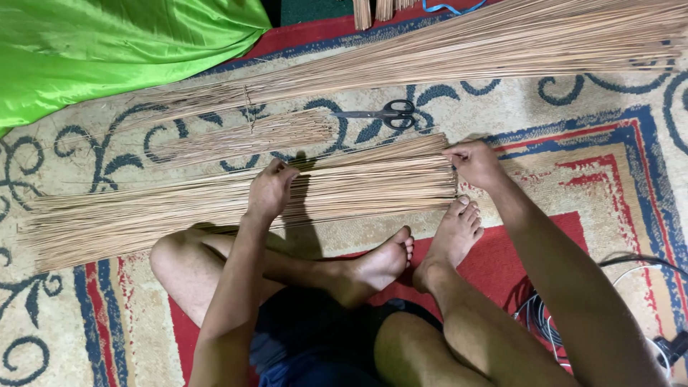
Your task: Assembling a broom by bundling and trimming thin wooden sticks
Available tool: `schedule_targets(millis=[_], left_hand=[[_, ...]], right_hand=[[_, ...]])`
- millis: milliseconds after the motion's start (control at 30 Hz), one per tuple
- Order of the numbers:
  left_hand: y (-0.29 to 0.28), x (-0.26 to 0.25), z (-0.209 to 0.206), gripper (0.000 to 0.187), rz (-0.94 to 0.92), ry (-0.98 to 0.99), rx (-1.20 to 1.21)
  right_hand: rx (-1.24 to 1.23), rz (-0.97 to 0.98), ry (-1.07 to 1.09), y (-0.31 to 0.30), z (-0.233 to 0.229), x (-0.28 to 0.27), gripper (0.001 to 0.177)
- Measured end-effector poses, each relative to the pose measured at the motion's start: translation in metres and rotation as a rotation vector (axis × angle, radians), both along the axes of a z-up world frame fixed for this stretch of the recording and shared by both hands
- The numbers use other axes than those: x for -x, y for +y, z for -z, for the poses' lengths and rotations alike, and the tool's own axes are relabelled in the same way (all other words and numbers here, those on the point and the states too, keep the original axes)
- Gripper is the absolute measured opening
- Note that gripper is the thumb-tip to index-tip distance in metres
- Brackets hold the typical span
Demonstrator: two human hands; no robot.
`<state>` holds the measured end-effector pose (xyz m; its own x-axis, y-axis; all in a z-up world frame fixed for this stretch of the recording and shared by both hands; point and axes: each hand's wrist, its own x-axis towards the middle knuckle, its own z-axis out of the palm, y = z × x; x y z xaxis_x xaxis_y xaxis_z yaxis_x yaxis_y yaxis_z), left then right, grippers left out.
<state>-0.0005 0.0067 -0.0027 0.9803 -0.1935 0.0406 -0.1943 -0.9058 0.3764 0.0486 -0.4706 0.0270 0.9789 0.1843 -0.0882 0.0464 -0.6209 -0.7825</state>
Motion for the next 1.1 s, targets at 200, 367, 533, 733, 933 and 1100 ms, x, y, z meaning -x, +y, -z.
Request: schedule_targets(millis=[200, 367, 533, 733, 933, 1100], left_hand=[[0.023, -0.001, 0.048, 0.012, 0.05, -0.112, -0.083], [0.023, 0.001, 0.043, 0.01, 0.016, -0.089, -0.078], [0.02, 0.002, 0.048, 0.008, -0.004, -0.078, -0.101], [0.015, 0.009, 0.045, 0.018, -0.044, -0.135, -0.084], [0.015, 0.012, 0.046, 0.018, -0.057, -0.196, -0.04], [0.014, 0.013, 0.05, 0.015, -0.077, -0.182, -0.008]], right_hand=[[0.108, 0.007, -0.144, -0.009, 0.083, -0.012, 0.019], [0.133, -0.05, -0.274, -0.006, 0.067, -0.004, 0.019], [0.146, -0.052, -0.344, -0.008, 0.069, -0.003, 0.019], [0.143, 0.052, -0.476, -0.015, 0.08, -0.005, 0.032], [0.075, 0.16, -0.388, -0.019, 0.09, 0.001, 0.033], [0.112, 0.226, -0.197, -0.017, 0.088, 0.002, 0.031]])
